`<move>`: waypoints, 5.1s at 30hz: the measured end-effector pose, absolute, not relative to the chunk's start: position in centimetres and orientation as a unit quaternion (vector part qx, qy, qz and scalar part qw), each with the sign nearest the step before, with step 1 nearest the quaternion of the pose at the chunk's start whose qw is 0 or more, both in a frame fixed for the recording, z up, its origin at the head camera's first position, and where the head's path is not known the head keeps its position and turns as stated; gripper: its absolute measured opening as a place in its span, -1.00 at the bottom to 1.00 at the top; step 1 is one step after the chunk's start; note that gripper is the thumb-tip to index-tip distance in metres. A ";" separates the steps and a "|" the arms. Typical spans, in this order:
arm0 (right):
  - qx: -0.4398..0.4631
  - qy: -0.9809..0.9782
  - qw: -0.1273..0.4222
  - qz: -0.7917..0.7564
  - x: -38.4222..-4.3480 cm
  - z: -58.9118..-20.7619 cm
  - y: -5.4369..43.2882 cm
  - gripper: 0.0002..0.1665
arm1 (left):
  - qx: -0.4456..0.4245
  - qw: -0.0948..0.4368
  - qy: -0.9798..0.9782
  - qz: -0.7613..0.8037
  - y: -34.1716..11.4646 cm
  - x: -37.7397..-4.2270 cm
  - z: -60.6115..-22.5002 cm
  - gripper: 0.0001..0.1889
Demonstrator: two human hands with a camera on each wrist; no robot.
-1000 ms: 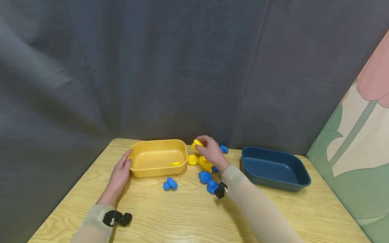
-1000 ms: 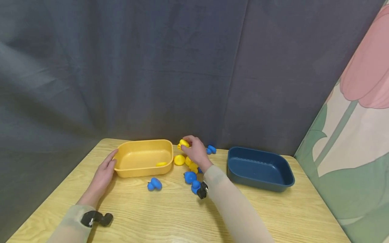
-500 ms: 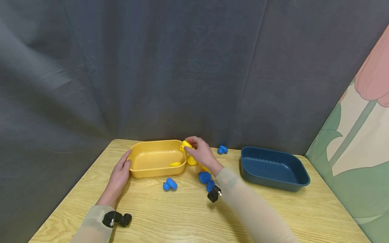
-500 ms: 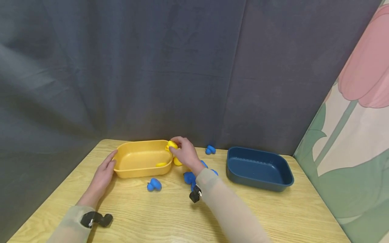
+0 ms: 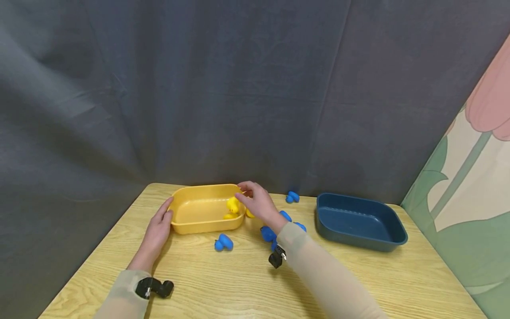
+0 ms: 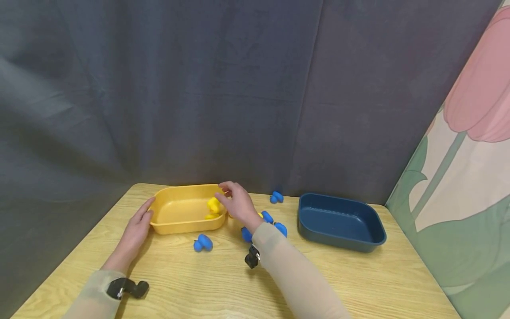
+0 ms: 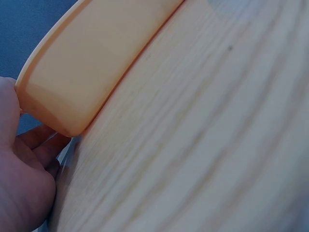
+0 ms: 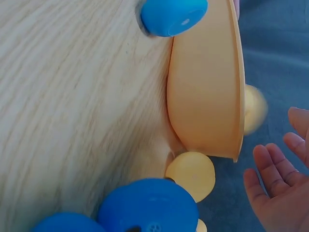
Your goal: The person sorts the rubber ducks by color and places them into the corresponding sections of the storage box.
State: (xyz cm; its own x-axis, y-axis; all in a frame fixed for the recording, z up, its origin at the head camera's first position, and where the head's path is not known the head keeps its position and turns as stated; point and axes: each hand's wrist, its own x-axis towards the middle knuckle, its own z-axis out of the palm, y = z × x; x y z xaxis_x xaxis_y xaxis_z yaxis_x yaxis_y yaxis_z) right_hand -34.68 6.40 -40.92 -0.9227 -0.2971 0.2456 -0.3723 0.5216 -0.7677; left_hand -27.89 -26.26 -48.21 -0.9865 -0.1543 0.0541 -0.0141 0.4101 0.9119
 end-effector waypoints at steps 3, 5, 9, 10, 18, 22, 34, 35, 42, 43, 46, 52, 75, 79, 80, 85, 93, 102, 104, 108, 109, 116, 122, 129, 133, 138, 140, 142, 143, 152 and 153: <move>0.197 -0.868 0.053 0.453 -34.8 -40.8 6.8 -0.52 | 0.051 0.067 -0.836 -0.542 -26.3 -28.0 -48.2 -0.37; 0.197 -0.867 0.058 0.454 -34.8 -40.6 7.1 -0.52 | 0.050 0.069 -0.835 -0.544 -26.3 -28.0 -48.2 -0.37; 0.191 -0.868 0.055 0.455 -34.8 -40.3 7.8 -0.46 | 0.050 0.071 -0.832 -0.547 -26.4 -28.0 -48.1 -0.37; 0.187 -0.870 0.056 0.452 -34.8 -40.2 8.0 -0.45 | 0.051 0.070 -0.832 -0.548 -26.4 -28.0 -48.1 -0.37; 0.164 -0.884 0.050 0.435 -35.4 -40.4 9.7 -0.34 | 0.057 0.068 -0.830 -0.551 -26.4 -28.1 -48.1 -0.37; 0.166 -0.888 0.034 0.427 -35.6 -40.6 10.4 -0.28 | 0.052 0.074 -0.831 -0.548 -26.4 -28.2 -48.2 -0.36; 0.199 -0.909 -0.009 0.367 -35.6 -41.9 11.1 -0.22 | 0.056 0.071 -0.833 -0.546 -26.6 -27.9 -48.2 -0.36; 0.200 -0.910 -0.009 0.362 -35.7 -42.0 11.1 -0.22 | 0.056 0.072 -0.834 -0.545 -26.6 -27.9 -48.2 -0.37; 0.203 -0.919 -0.024 0.337 -35.6 -42.5 11.1 -0.23 | 0.053 0.077 -0.834 -0.544 -26.6 -27.9 -48.1 -0.37; 0.203 -0.919 -0.027 0.336 -35.7 -42.6 11.2 -0.24 | 0.053 0.076 -0.833 -0.545 -26.6 -27.9 -48.1 -0.37; 0.202 -0.919 -0.034 0.336 -35.8 -43.0 11.3 -0.24 | 0.054 0.072 -0.833 -0.546 -26.6 -27.8 -48.1 -0.37; 0.194 -0.920 -0.038 0.337 -36.0 -43.6 11.5 -0.29 | 0.056 0.065 -0.833 -0.546 -26.7 -27.7 -48.0 -0.37; 0.172 -0.939 -0.004 0.298 -36.0 -44.3 10.7 -0.55 | 0.058 0.068 -0.834 -0.544 -26.8 -27.9 -48.3 -0.37; 0.171 -0.943 0.012 0.286 -35.9 -44.4 10.6 -0.64 | 0.058 0.069 -0.832 -0.547 -26.8 -27.9 -48.2 -0.37; 0.171 -0.943 0.015 0.285 -35.9 -44.4 10.6 -0.65 | 0.058 0.069 -0.832 -0.547 -26.7 -27.9 -48.2 -0.37; 0.176 -0.941 0.023 0.287 -35.8 -44.5 10.6 -0.68 | 0.057 0.071 -0.830 -0.550 -26.6 -27.7 -48.2 -0.37; 0.152 -0.931 0.029 0.331 -35.6 -44.3 10.8 -0.73 | 0.056 0.073 -0.830 -0.550 -26.7 -27.8 -48.3 -0.37; 0.125 -0.902 0.077 0.407 -35.0 -43.3 11.0 -0.70 | 0.054 0.076 -0.828 -0.553 -26.7 -27.7 -48.3 -0.37; 0.121 -0.897 0.091 0.416 -35.0 -43.1 10.8 -0.69 | 0.052 0.078 -0.828 -0.553 -26.7 -27.6 -48.2 -0.37; 0.122 -0.888 0.107 0.430 -34.7 -42.6 10.4 -0.69 | 0.052 0.075 -0.828 -0.554 -26.7 -27.6 -48.1 -0.37; 0.124 -0.885 0.108 0.435 -34.7 -42.4 10.2 -0.69 | 0.052 0.074 -0.828 -0.553 -26.7 -27.6 -48.1 -0.37; 0.141 -0.872 0.118 0.454 -34.2 -41.8 8.8 -0.71 | 0.050 0.072 -0.829 -0.553 -26.6 -27.6 -48.0 -0.37; 0.156 -0.864 0.111 0.467 -33.8 -41.6 7.8 -0.72 | 0.048 0.069 -0.829 -0.553 -26.7 -27.5 -48.0 -0.37; 0.173 -0.868 0.090 0.457 -33.1 -41.4 6.8 -0.71 | 0.048 0.073 -0.829 -0.553 -26.7 -27.5 -48.0 -0.37; 0.180 -0.873 0.079 0.446 -33.0 -41.6 6.3 -0.68 | 0.046 0.070 -0.830 -0.552 -26.8 -27.5 -48.1 -0.37; 0.190 -0.877 0.070 0.435 -32.9 -41.8 5.9 -0.68 | 0.047 0.067 -0.827 -0.556 -26.8 -27.5 -48.2 -0.37; 0.190 -0.879 0.068 0.433 -32.9 -41.9 5.8 -0.68 | 0.048 0.067 -0.825 -0.558 -26.8 -27.6 -48.2 -0.37; 0.192 -0.879 0.067 0.430 -32.9 -41.9 5.7 -0.69 | 0.047 0.069 -0.824 -0.560 -26.8 -27.6 -48.2 -0.37; 0.192 -0.879 0.066 0.431 -32.9 -41.9 5.6 -0.69 | 0.047 0.069 -0.824 -0.560 -26.8 -27.6 -48.2 -0.37; 0.208 -0.876 0.065 0.431 -32.9 -41.8 5.9 -0.61 | 0.049 0.069 -0.825 -0.559 -26.7 -27.6 -48.2 -0.37; 0.205 -0.876 0.064 0.432 -32.9 -41.8 6.0 -0.60 | 0.049 0.069 -0.825 -0.559 -26.7 -27.6 -48.2 -0.37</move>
State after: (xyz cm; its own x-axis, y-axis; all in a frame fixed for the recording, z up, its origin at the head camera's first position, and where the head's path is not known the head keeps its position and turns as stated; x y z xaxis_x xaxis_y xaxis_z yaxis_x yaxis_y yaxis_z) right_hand -32.93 6.03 -41.80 -0.9077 -0.3039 0.2894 -0.4146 0.5428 -0.7304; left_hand -27.58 -26.70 -48.23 -0.9858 -0.1574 0.0591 -0.0035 0.3704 0.9289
